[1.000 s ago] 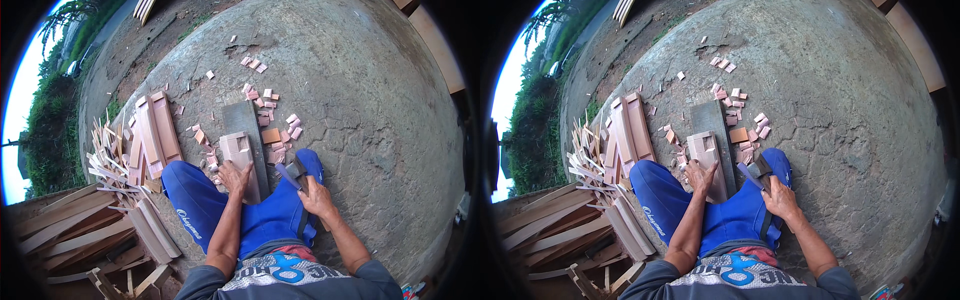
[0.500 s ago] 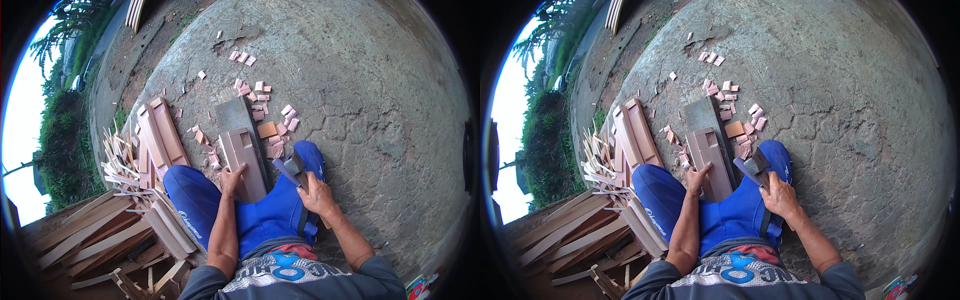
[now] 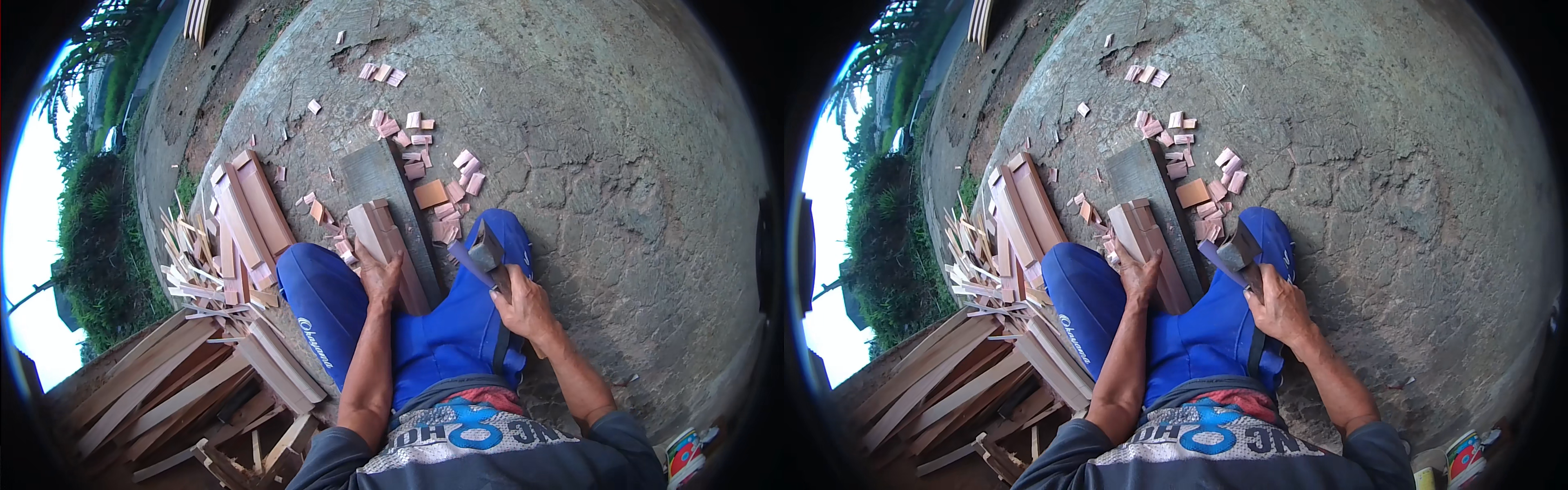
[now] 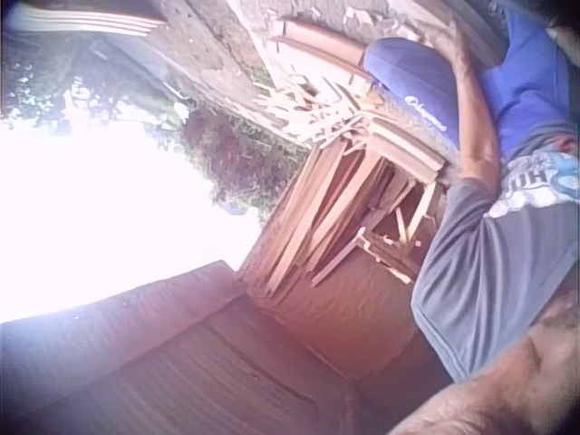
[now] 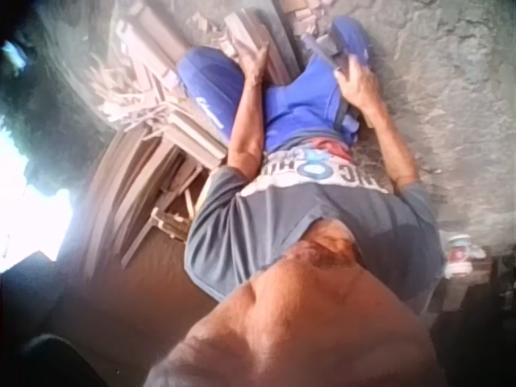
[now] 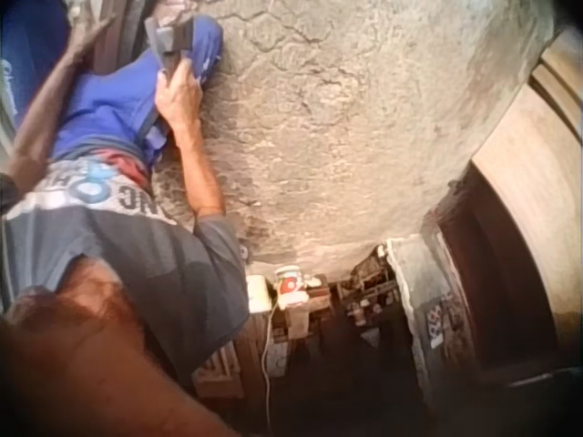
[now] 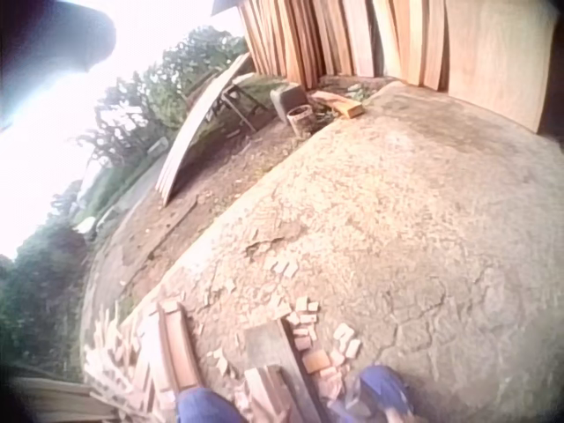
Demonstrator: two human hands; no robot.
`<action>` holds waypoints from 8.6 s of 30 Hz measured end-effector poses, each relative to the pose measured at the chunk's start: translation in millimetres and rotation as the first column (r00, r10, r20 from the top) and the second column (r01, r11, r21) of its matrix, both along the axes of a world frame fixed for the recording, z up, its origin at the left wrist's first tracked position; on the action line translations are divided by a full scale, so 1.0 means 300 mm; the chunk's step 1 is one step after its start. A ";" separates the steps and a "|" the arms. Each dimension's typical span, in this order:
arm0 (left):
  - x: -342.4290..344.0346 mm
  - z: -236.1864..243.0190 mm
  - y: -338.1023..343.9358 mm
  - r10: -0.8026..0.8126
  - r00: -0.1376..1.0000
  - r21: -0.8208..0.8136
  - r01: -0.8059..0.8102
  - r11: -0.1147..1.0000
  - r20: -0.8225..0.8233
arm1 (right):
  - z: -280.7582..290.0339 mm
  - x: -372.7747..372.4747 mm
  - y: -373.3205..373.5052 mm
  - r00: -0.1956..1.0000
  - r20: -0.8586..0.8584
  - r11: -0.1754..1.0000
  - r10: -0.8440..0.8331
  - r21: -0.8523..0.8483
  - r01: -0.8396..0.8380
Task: The person sits on the ground and uses a chisel and hammer to carve a rectangular wooden plank. They repeatedly strike the chisel to remove wood chips, occasionally repositioning the plank and clearing debris.
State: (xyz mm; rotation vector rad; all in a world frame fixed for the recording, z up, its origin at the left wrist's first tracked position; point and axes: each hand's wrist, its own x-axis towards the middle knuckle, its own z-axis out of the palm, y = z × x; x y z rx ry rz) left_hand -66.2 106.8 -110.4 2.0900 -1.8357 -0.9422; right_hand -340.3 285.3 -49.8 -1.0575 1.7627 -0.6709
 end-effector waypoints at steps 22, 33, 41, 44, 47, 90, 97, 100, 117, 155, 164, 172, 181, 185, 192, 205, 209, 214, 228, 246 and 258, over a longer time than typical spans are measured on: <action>-0.062 0.489 -0.304 -0.147 0.226 -0.083 0.272 0.959 -0.963 | 0.276 0.408 -0.538 0.986 0.017 0.859 -0.163 -0.490 0.151; -0.125 0.399 -0.451 -0.331 0.419 -0.290 0.159 0.944 -0.846 | 0.272 0.393 -0.327 0.913 0.327 0.887 -0.246 -0.304 0.348; -0.104 0.379 -0.466 -0.435 0.355 -0.357 0.266 0.896 -0.828 | 0.295 0.448 -0.158 0.793 0.582 0.896 -0.180 -0.235 0.376; -0.111 0.353 -0.449 -0.444 0.436 -0.372 0.243 0.896 -0.783 | 0.321 0.444 -0.156 0.820 0.543 0.941 -0.181 -0.145 0.304; -0.108 0.306 -0.445 -0.430 0.491 -0.370 0.220 0.903 -0.758 | 0.288 0.461 -0.174 0.884 0.442 0.929 -0.153 -0.240 0.281; -0.025 0.092 -0.456 -0.544 0.569 -0.499 0.252 0.829 -0.617 | 0.555 0.393 -0.577 0.541 -0.799 0.793 0.262 -0.141 -0.592; 0.019 0.107 -0.432 -0.542 0.492 -0.496 0.235 0.836 -0.681 | 0.835 0.414 -0.554 0.782 -0.623 0.569 -0.033 -0.655 -0.498; 0.050 0.084 -0.444 -0.527 0.481 -0.461 0.259 0.849 -0.701 | 0.808 0.441 -0.582 0.881 -0.444 0.389 -0.166 -0.850 -0.355; -0.038 0.140 -0.539 -0.566 0.524 -0.542 0.218 0.811 -0.636 | 0.878 0.381 -0.576 0.895 -0.426 0.410 -0.130 -0.845 -0.343; 0.032 0.108 -0.409 -0.603 0.638 -0.621 0.240 0.746 -0.478 | 0.739 0.395 -0.580 0.682 -0.730 0.618 0.039 -0.519 -0.591; 0.006 0.073 -0.394 -0.510 0.551 -0.496 0.189 0.847 -0.661 | 0.526 0.381 -0.568 0.577 -0.749 0.805 0.326 -0.100 -0.584; 0.035 0.105 -0.405 -0.555 0.601 -0.551 0.217 0.806 -0.576 | 0.777 0.398 -0.566 0.790 -0.600 0.471 -0.123 -0.737 -0.486; 0.034 0.103 -0.372 -0.525 0.615 -0.471 0.268 0.841 -0.588 | 0.482 0.337 -0.497 0.718 -0.683 0.780 0.133 -0.374 -0.501; 0.004 0.106 -0.413 -0.568 0.631 -0.559 0.245 0.792 -0.528 | 0.635 0.324 -0.483 0.783 -0.621 0.733 0.038 -0.515 -0.444; 0.016 0.057 -0.486 -0.541 0.612 -0.502 0.257 0.826 -0.577 | 0.701 0.365 -0.556 0.773 -0.613 0.478 -0.164 -0.735 -0.481; 0.074 0.014 -0.488 -0.510 0.609 -0.442 0.275 0.854 -0.607 | 0.640 0.409 -0.624 0.673 -0.728 0.712 0.132 -0.403 -0.575; -0.034 0.035 -0.477 -0.494 0.603 -0.462 0.223 0.858 -0.627 | 0.554 0.322 -0.621 0.499 -0.797 0.762 0.340 -0.078 -0.643; 0.077 0.010 -0.474 -0.463 0.565 -0.409 0.231 0.883 -0.683 | 0.656 0.400 -0.621 0.725 -0.683 0.641 0.084 -0.520 -0.564; 0.097 -0.025 -0.498 -0.495 0.492 -0.419 0.263 0.869 -0.716 | 0.470 0.368 -0.635 0.668 -0.687 0.728 0.286 -0.298 -0.618; -0.327 0.476 -0.352 -0.078 0.043 -0.082 -0.087 0.993 -0.996 | 0.273 0.289 -0.459 0.964 -0.066 0.768 -0.257 -0.620 0.162; -0.295 0.731 -0.238 -0.136 0.110 -0.129 0.069 0.989 -0.985 | 0.320 0.269 -0.482 0.989 0.127 0.784 -0.078 -0.605 0.140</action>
